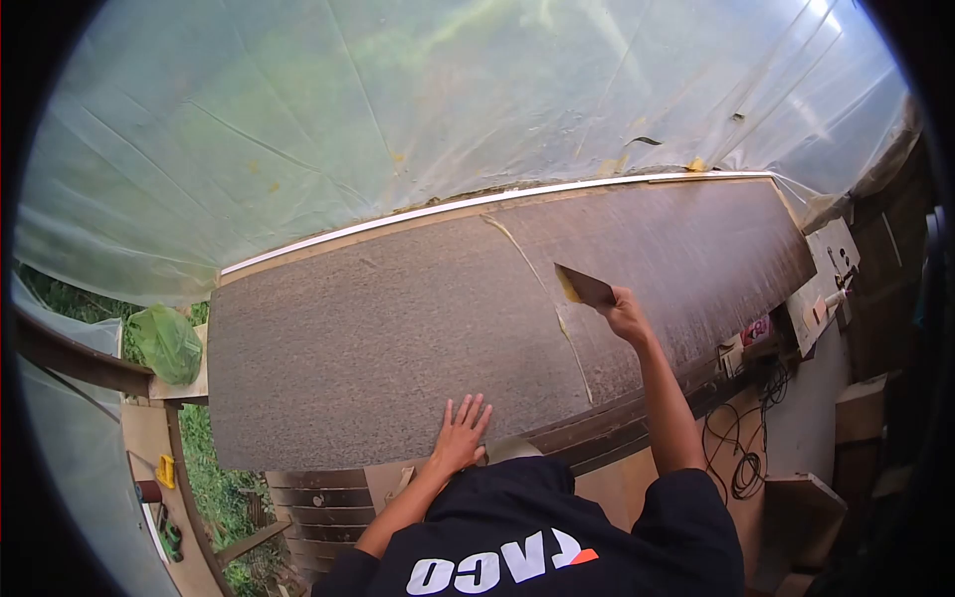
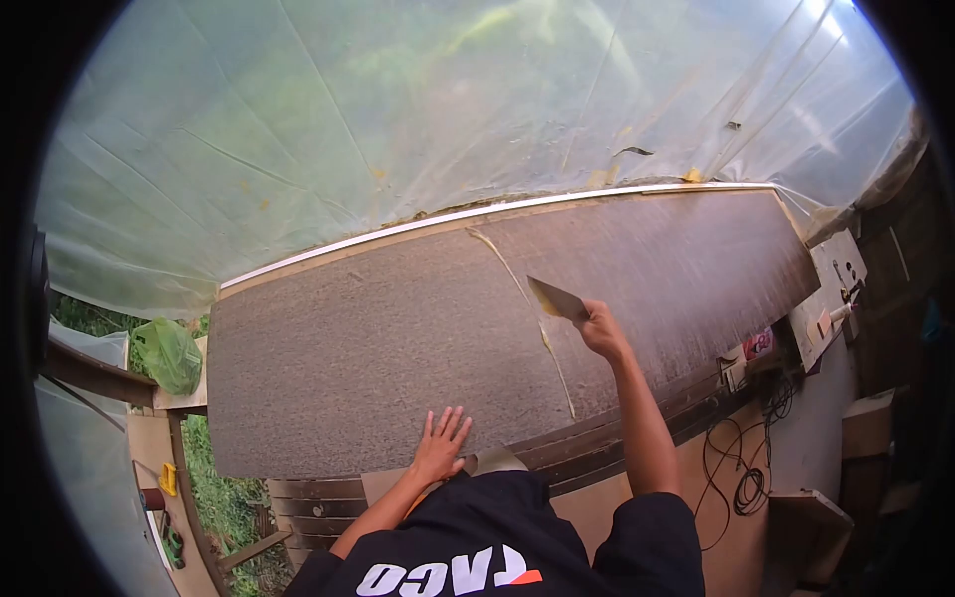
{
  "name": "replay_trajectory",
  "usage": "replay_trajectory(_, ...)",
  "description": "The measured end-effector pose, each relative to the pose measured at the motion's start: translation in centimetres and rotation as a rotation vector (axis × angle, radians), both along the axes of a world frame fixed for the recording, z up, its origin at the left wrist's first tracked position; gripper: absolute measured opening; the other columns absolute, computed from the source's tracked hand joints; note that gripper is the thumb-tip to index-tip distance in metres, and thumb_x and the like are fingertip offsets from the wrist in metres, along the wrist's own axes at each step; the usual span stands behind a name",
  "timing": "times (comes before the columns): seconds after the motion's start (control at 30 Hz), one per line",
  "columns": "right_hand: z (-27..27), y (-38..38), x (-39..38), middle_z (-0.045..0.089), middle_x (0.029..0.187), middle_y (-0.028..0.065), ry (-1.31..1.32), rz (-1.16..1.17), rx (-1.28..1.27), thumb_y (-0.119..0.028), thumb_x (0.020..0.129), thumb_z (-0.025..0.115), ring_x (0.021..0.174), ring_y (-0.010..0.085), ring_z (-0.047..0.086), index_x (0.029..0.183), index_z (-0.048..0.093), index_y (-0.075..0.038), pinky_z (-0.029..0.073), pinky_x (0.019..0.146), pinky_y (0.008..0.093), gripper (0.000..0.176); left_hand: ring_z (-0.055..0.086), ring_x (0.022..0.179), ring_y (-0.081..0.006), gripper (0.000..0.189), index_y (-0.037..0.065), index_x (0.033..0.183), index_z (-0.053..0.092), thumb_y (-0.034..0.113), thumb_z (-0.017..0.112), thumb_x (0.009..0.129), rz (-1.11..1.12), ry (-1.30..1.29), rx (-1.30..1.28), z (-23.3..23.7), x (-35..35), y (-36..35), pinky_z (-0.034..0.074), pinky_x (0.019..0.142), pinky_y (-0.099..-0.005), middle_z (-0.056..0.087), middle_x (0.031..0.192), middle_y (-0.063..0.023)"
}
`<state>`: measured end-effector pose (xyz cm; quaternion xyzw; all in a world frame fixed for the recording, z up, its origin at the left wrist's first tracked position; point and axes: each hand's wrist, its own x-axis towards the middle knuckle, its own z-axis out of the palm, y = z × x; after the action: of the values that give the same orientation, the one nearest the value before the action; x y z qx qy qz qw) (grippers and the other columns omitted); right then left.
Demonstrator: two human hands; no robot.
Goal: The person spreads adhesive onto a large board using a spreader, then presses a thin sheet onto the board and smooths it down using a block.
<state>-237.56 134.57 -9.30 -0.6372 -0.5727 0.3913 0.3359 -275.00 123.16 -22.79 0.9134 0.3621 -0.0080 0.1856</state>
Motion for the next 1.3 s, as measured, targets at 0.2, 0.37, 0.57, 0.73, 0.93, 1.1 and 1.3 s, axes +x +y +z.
replay_trajectory(0.2,-4.3,14.8,-8.8,0.055,0.133,0.0080,-0.699,0.120,0.396,0.003,0.084,0.048,0.124,0.0285,0.050,0.130,0.057,-0.021,0.046,0.097,0.0380,0.052,0.020,0.143,-0.0327,0.090,0.011,0.147,0.030,0.032,0.074,0.072,0.096,0.028,-0.014,1.1,-4.1,-1.0,0.017,0.116,-0.0477,0.021,0.155,-0.0153)
replay_trajectory(0.37,-10.4,21.2,-11.7,0.053,0.134,0.0079,-0.925,0.280,0.427,-0.010,0.090,0.050,0.127,0.0311,0.045,0.132,0.055,-0.025,0.036,0.106,0.0440,0.045,0.021,0.140,-0.0366,0.099,0.014,0.148,0.029,0.035,0.081,0.067,0.239,0.129,-0.076,2.5,-4.3,-0.6,0.018,0.115,-0.0494,0.018,0.154,-0.0194)
replay_trajectory(0.57,-17.5,25.9,-14.0,0.047,0.140,0.0116,-1.018,0.347,0.445,-0.018,0.093,0.046,0.132,0.0370,0.040,0.138,0.047,-0.026,0.029,0.110,0.0516,0.045,0.021,0.140,-0.0346,0.097,0.017,0.148,0.028,0.036,0.080,0.068,0.265,0.179,-0.146,2.3,-4.0,-0.5,0.017,0.115,-0.0497,0.019,0.155,-0.0177)
replay_trajectory(0.73,-18.2,26.0,-14.5,0.041,0.145,0.0149,-1.030,0.339,0.422,-0.014,0.092,0.043,0.136,0.0389,0.034,0.143,0.040,-0.026,0.024,0.112,0.0526,0.052,0.020,0.141,-0.0345,0.096,0.018,0.148,0.028,0.036,0.079,0.069,0.262,0.168,-0.188,2.4,-4.0,-0.4,0.017,0.115,-0.0505,0.018,0.155,-0.0167)
replay_trajectory(0.93,-11.9,23.4,-13.4,0.055,0.133,0.0074,-0.911,0.462,0.312,-0.012,0.089,0.048,0.122,0.0306,0.052,0.130,0.056,-0.025,0.044,0.098,0.0425,0.044,0.020,0.141,-0.0344,0.097,0.018,0.148,0.028,0.037,0.080,0.068,0.266,0.165,-0.181,2.2,-4.1,-0.4,0.018,0.114,-0.0511,0.018,0.155,-0.0161)
replay_trajectory(1.1,-8.7,27.2,-12.1,0.064,0.121,-0.0019,-0.837,0.371,0.233,-0.007,0.086,0.048,0.111,0.0271,0.060,0.122,0.063,-0.027,0.053,0.080,0.0406,0.044,0.021,0.140,-0.0343,0.097,0.019,0.148,0.029,0.037,0.081,0.067,0.260,0.173,-0.164,2.2,-4.1,-0.4,0.019,0.114,-0.0510,0.019,0.155,-0.0160)
replay_trajectory(1.3,-10.7,29.6,-9.3,0.063,0.124,0.0000,-0.852,0.470,0.072,-0.006,0.085,0.047,0.106,0.0280,0.062,0.125,0.062,-0.031,0.053,0.080,0.0426,0.050,0.021,0.139,-0.0376,0.102,0.017,0.148,0.027,0.039,0.082,0.065,0.255,0.216,-0.133,1.9,-3.3,-0.6,0.020,0.112,-0.0530,0.018,0.154,-0.0196)
